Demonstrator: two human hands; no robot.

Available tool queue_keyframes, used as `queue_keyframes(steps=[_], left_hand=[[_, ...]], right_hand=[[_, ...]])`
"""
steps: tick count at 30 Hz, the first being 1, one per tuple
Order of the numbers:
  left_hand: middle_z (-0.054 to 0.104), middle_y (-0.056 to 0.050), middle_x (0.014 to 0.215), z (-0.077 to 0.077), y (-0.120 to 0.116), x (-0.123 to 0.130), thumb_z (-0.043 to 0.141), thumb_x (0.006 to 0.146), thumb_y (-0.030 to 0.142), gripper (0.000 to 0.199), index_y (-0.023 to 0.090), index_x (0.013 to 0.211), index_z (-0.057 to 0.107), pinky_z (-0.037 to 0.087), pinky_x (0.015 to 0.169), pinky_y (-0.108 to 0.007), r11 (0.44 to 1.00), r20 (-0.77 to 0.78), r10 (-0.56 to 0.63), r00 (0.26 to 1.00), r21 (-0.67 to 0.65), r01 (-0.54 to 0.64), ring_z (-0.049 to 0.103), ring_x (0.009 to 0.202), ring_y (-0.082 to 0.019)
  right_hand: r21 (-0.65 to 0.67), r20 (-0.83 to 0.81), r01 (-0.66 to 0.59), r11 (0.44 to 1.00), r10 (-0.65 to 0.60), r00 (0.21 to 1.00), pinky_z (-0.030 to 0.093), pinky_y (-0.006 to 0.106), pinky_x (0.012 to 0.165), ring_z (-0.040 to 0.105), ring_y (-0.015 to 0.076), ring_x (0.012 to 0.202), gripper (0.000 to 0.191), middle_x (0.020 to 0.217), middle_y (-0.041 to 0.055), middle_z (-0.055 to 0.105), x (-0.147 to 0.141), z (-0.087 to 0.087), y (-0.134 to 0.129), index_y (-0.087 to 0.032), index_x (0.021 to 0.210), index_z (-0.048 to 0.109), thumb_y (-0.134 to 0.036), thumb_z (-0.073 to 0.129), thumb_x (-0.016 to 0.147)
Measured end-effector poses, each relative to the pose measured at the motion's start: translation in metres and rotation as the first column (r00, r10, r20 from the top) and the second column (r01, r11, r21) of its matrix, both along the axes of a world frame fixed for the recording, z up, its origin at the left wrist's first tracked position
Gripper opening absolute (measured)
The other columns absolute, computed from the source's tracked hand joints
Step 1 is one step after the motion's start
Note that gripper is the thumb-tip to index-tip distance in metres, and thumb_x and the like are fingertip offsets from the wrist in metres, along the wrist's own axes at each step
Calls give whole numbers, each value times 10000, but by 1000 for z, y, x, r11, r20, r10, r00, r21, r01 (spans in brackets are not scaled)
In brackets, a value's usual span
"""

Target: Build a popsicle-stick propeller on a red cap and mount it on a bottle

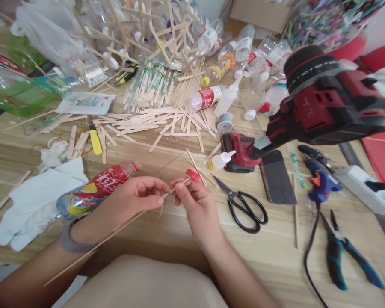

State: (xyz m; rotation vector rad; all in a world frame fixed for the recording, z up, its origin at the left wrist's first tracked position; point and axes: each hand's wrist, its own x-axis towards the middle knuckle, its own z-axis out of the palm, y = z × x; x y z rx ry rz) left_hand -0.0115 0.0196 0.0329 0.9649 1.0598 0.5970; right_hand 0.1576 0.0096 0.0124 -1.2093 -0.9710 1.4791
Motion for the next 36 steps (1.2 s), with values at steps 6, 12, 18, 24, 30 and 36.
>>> queue_keyframes(steps=[6, 12, 18, 24, 30, 36], left_hand=[[549, 52, 678, 5, 1, 0, 701, 726, 260, 197, 174, 901, 682, 325, 548, -211, 986, 132, -11, 991, -166, 33, 412, 561, -74], [486, 41, 605, 7, 3, 1, 659, 779, 430, 272, 158, 775, 662, 255, 485, -190, 951, 137, 61, 989, -310, -15, 382, 529, -68], [452, 32, 531, 5, 5, -3, 552, 811, 448, 322, 161, 795, 698, 178, 424, -208, 965, 123, 41, 991, -261, -8, 371, 498, -93], [483, 47, 582, 4, 3, -4, 667, 777, 413, 255, 159, 775, 685, 245, 471, -203, 994, 57, -36, 998, -105, 41, 374, 523, -75], [596, 26, 678, 2, 4, -2, 741, 683, 334, 207, 148, 726, 660, 232, 459, -210, 978, 97, -43, 994, -198, 62, 369, 506, -54], [632, 4, 717, -2, 5, -3, 768, 683, 330, 242, 135, 742, 636, 188, 433, -191, 940, 207, -47, 977, -322, 113, 343, 493, -35]], right_hand=[[85, 64, -30, 996, 24, 998, 457, 250, 542, 506, 110, 556, 219, 697, 3, 626, 3, 1, 1, -225, 784, 737, -443, 715, 802], [81, 28, -38, 996, 36, 999, 461, 242, 538, 498, 109, 554, 211, 654, -10, 601, 3, 1, -1, -235, 788, 744, -445, 727, 792], [90, 63, -49, 995, 44, 997, 462, 251, 533, 504, 111, 553, 245, 710, 7, 644, 2, -1, -2, -225, 798, 735, -469, 712, 800], [123, 81, -83, 989, 73, 994, 472, 259, 531, 524, 124, 563, 250, 695, 13, 645, 1, 3, -3, -226, 800, 730, -473, 692, 817], [141, 36, -128, 982, 124, 992, 466, 247, 541, 520, 111, 563, 222, 667, -10, 601, -1, 5, -4, -235, 794, 727, -448, 683, 837], [114, 36, -124, 986, 121, 992, 458, 244, 530, 518, 110, 561, 234, 665, -10, 590, 0, 4, -4, -231, 803, 728, -462, 697, 821]])
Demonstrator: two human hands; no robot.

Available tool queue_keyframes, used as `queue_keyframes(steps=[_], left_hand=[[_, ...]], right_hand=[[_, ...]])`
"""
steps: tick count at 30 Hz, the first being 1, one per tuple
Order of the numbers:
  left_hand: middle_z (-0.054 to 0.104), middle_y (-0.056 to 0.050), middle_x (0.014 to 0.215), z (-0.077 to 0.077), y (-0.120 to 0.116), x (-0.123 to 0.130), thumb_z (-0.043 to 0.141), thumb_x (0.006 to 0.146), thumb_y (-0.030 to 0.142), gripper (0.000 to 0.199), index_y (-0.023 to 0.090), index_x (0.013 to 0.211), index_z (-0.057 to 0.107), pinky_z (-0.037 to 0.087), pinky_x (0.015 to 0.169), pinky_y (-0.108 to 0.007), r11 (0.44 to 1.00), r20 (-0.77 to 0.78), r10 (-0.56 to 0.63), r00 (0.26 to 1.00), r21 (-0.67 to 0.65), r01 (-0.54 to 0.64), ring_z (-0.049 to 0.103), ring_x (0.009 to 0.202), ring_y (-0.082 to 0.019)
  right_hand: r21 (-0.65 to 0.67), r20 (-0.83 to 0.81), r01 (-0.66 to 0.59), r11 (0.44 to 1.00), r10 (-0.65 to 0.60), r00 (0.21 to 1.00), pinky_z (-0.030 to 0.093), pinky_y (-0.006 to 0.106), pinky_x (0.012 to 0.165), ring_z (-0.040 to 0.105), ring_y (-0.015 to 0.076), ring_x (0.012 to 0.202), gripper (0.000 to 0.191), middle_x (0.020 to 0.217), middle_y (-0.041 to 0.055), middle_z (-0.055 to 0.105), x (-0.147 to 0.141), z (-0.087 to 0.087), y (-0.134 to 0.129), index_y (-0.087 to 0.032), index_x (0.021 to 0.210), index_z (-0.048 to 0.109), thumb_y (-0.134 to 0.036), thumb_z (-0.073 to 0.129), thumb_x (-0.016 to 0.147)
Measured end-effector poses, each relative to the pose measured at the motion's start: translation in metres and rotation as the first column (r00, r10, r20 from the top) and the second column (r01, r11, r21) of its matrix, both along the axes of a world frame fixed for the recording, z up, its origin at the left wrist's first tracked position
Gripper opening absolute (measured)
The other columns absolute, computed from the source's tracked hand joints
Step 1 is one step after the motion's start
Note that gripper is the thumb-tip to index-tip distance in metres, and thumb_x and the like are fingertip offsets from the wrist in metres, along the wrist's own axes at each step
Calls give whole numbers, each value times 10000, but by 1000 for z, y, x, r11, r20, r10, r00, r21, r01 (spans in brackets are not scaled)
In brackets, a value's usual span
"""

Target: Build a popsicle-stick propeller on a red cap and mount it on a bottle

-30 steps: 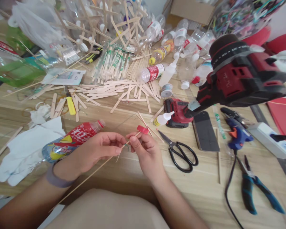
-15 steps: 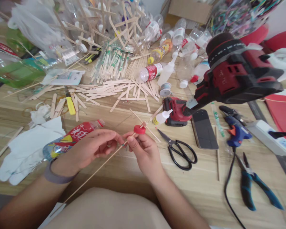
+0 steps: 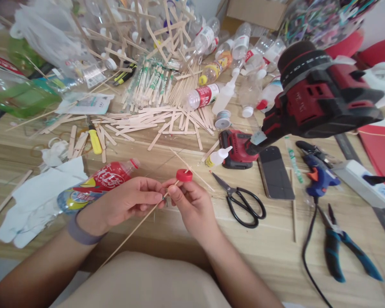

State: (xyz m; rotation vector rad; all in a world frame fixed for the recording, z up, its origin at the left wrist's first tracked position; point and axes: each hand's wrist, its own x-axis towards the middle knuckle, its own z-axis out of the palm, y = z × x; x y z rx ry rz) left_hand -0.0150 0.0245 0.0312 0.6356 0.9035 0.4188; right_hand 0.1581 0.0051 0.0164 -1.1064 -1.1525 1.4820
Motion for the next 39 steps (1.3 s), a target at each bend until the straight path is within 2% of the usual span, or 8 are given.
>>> queue_keyframes(steps=[10, 16, 21, 24, 28, 32, 35, 39], left_hand=[[548, 37, 656, 4, 0, 0, 766, 703, 386, 289, 135, 765, 637, 192, 432, -178, 997, -45, 80, 996, -9, -80, 306, 469, -20], [432, 69, 572, -1, 1, -1, 762, 702, 405, 290, 150, 758, 637, 198, 434, -184, 984, -65, 159, 985, 90, -153, 300, 466, -33], [445, 67, 580, -4, -1, 1, 721, 739, 375, 244, 148, 770, 637, 186, 411, -191, 979, -55, 159, 986, 139, -150, 294, 434, -25], [436, 75, 562, -5, -2, 2, 704, 755, 369, 230, 149, 791, 650, 191, 399, -188, 973, -64, 163, 984, 175, -150, 294, 418, -24], [474, 72, 567, -5, -3, 5, 702, 755, 375, 229, 155, 791, 654, 217, 395, -190, 965, -92, 177, 980, 211, -155, 323, 416, -30], [500, 79, 560, -1, -5, 7, 740, 709, 378, 243, 161, 779, 655, 243, 419, -197, 963, -134, 195, 972, 214, -164, 340, 433, -40], [606, 43, 663, 1, -5, 8, 743, 705, 359, 232, 158, 797, 677, 359, 535, -207, 954, -157, 205, 966, 252, -161, 480, 562, -75], [667, 1, 793, -1, -5, 8, 724, 717, 335, 206, 149, 799, 686, 418, 684, -242, 946, -174, 189, 966, 296, -132, 566, 728, -129]], right_hand=[[42, 135, 24, 999, -29, 990, 483, 242, 511, 539, 106, 514, 314, 644, -3, 613, 0, 1, 3, -192, 770, 675, -481, 607, 874], [116, 326, -27, 993, -13, 945, 478, 240, 523, 580, 126, 575, 78, 736, 27, 700, -2, 2, -1, -198, 805, 681, -273, 661, 813], [223, 415, -67, 973, -33, 909, 487, 247, 561, 602, 131, 614, 91, 742, 24, 691, -2, 1, -3, -197, 785, 650, -215, 595, 856], [375, 532, -105, 921, -120, 838, 505, 248, 581, 605, 130, 619, 99, 735, 15, 658, -2, 0, -3, -201, 797, 620, -174, 567, 876], [649, 614, -220, 729, -330, 717, 555, 282, 655, 648, 166, 747, 104, 837, 56, 649, -2, -5, -5, -207, 896, 599, -116, 548, 895], [743, 615, -322, 586, -409, 674, 580, 325, 775, 667, 203, 894, 161, 949, 102, 651, 0, -10, -5, -192, 996, 578, -70, 551, 894], [730, 636, -369, 575, -372, 676, 585, 336, 804, 662, 207, 953, 185, 1015, 108, 649, 2, -14, -3, -196, 1047, 556, -67, 520, 918], [686, 657, -380, 621, -303, 690, 582, 335, 784, 650, 196, 926, 192, 1022, 96, 648, 5, -19, -2, -209, 1070, 536, -76, 472, 946]])
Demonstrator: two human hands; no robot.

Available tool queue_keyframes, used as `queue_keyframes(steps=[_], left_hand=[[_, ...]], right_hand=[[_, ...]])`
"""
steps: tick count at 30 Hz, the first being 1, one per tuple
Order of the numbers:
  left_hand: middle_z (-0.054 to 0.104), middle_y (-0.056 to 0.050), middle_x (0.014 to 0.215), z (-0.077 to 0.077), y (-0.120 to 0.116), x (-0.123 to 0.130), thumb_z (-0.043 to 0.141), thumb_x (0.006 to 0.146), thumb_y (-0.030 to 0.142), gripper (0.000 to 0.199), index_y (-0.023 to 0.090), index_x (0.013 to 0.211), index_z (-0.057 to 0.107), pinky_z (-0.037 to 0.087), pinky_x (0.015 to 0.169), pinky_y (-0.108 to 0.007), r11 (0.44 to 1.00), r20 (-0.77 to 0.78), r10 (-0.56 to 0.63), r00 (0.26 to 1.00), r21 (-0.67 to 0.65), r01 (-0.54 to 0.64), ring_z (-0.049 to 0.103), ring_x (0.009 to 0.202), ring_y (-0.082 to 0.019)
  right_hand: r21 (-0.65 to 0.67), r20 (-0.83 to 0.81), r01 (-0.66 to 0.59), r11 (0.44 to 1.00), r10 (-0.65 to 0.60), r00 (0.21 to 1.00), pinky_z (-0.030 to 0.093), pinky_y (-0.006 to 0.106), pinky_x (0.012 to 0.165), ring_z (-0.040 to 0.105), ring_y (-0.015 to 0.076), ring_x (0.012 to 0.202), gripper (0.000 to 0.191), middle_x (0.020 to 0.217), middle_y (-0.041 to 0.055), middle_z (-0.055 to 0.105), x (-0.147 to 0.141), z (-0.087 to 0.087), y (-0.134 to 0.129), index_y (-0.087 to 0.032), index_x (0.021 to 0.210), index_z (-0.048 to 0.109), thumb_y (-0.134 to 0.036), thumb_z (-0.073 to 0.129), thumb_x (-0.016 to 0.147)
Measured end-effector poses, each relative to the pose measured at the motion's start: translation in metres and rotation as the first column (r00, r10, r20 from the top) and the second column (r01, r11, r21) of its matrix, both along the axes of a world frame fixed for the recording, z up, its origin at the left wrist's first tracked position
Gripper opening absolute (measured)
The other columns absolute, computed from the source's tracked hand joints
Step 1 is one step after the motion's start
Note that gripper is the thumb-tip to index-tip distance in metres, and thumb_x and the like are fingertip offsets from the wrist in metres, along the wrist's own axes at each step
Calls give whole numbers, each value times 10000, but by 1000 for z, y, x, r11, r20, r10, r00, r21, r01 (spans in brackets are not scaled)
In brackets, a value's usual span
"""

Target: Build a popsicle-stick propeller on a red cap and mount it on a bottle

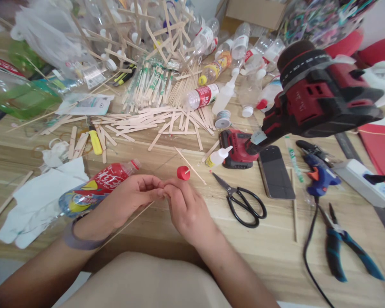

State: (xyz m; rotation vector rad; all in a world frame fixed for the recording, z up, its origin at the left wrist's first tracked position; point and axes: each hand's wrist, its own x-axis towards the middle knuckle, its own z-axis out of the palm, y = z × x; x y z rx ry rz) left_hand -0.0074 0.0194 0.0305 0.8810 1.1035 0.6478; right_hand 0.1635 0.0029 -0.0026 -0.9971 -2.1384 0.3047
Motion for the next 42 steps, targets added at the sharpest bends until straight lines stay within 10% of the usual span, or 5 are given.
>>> queue_keyframes(steps=[14, 28, 42], left_hand=[[535, 60, 626, 1, 3, -3, 759, 680, 378, 295, 161, 786, 589, 262, 432, -189, 977, 36, -98, 995, -186, 103, 360, 456, -42], [583, 36, 648, 7, 0, -1, 648, 747, 333, 169, 174, 689, 638, 344, 560, -238, 985, -280, -94, 955, 110, 129, 494, 606, -124], [497, 69, 576, 2, -1, 1, 641, 728, 296, 138, 173, 683, 597, 259, 462, -212, 996, -90, -66, 994, -61, 60, 360, 482, -70]], right_hand=[[-5, -50, 34, 999, -34, 998, 560, 275, 719, 654, 164, 803, 175, 894, 70, 632, -4, 7, 2, -204, 947, 528, -49, 447, 933], [-140, -57, 27, 990, -36, 998, 565, 282, 694, 672, 171, 795, 142, 849, 39, 690, -1, 15, 3, -221, 928, 608, -104, 528, 928], [-144, -221, 152, 978, -181, 958, 568, 380, 804, 707, 205, 893, 249, 983, 60, 728, 3, 18, -2, -249, 1067, 616, -91, 505, 911]])
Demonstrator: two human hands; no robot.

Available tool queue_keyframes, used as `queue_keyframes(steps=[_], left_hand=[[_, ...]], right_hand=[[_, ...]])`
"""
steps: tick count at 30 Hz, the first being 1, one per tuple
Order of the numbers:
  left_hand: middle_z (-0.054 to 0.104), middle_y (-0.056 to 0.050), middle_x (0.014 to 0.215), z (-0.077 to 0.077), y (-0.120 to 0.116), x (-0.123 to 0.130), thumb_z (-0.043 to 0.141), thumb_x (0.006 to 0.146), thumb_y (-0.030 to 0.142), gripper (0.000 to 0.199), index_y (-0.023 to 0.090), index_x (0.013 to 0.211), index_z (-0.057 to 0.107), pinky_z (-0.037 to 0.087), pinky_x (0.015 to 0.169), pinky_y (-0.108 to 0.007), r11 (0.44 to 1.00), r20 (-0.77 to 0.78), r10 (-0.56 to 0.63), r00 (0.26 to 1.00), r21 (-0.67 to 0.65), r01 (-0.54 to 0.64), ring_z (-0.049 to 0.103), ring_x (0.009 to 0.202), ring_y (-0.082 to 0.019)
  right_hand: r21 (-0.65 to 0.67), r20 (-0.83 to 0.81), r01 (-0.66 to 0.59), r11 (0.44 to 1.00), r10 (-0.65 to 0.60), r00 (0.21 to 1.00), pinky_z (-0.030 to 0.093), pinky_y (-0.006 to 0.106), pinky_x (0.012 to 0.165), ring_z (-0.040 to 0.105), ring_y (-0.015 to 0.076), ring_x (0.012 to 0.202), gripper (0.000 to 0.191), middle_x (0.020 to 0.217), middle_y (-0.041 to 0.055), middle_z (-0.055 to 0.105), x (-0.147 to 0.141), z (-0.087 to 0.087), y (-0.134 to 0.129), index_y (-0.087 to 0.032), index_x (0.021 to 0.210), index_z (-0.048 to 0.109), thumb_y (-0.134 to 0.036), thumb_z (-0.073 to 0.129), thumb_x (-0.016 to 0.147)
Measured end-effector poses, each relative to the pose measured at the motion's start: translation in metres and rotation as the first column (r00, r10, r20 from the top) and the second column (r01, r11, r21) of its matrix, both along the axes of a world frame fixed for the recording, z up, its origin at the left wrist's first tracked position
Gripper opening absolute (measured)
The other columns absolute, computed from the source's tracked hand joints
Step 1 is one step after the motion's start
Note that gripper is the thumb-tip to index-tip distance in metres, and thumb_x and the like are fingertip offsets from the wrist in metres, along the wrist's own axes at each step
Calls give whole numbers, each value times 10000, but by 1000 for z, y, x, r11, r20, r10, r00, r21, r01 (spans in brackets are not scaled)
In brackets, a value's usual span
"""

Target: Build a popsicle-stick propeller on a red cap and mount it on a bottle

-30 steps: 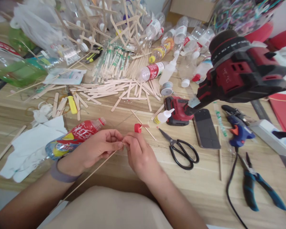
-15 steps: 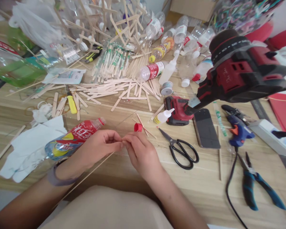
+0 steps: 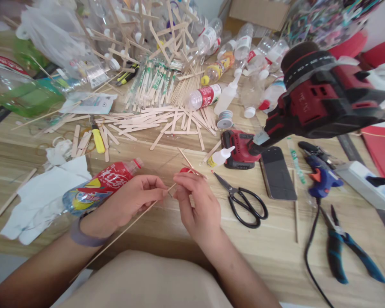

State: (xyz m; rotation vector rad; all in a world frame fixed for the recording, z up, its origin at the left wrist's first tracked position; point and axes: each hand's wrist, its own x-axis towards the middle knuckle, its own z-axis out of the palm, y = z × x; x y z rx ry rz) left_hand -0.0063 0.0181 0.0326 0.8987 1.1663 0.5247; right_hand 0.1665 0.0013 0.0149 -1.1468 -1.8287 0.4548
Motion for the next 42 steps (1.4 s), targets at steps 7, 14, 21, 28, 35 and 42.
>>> queue_keyframes(steps=[7, 14, 21, 28, 35, 42], left_hand=[[484, 56, 549, -3, 4, -4, 725, 704, 427, 304, 161, 669, 583, 224, 436, -199, 992, 146, 43, 988, -120, -26, 349, 464, -54], [539, 38, 620, -2, 4, -3, 770, 662, 377, 279, 150, 674, 608, 237, 451, -183, 984, 238, 60, 970, -179, -17, 367, 492, -43], [521, 42, 604, -3, 4, -4, 798, 639, 395, 320, 149, 669, 596, 251, 450, -181, 973, 254, 67, 965, -230, -7, 379, 490, -44], [498, 56, 566, -6, 3, -3, 862, 557, 385, 376, 150, 644, 581, 225, 439, -182, 963, 303, 91, 949, -271, -6, 349, 478, -37], [547, 36, 577, -8, 2, 0, 860, 600, 349, 329, 134, 660, 618, 256, 451, -170, 958, 395, 112, 912, -288, 7, 382, 482, -33], [587, 30, 607, -4, 3, -1, 838, 609, 249, 222, 133, 734, 697, 270, 453, -165, 940, 377, 153, 914, -341, -16, 394, 485, -24]], right_hand=[[-163, 28, 63, 985, -59, 998, 494, 238, 513, 591, 114, 520, 110, 709, 11, 674, -4, 7, -1, -216, 847, 661, -173, 567, 883], [-571, -475, -218, 792, -102, 874, 433, 201, 387, 515, 70, 425, 87, 730, 11, 678, -9, 0, 6, -198, 779, 725, -264, 677, 807], [-664, -621, -375, 647, -198, 758, 404, 186, 370, 451, 64, 435, 145, 670, -4, 664, -8, -2, 9, -201, 758, 730, -340, 763, 731], [-634, -614, -362, 684, -159, 773, 391, 180, 390, 430, 68, 437, 207, 605, -31, 583, -15, -1, 2, -190, 816, 631, -393, 672, 818], [-569, -624, -349, 745, -115, 773, 364, 178, 412, 407, 64, 450, 184, 608, -62, 483, -21, -1, -3, -196, 833, 546, -368, 566, 896], [-545, -623, -313, 778, -127, 772, 355, 180, 417, 391, 66, 451, 165, 595, -68, 464, -22, 0, -3, -205, 791, 509, -327, 543, 896]])
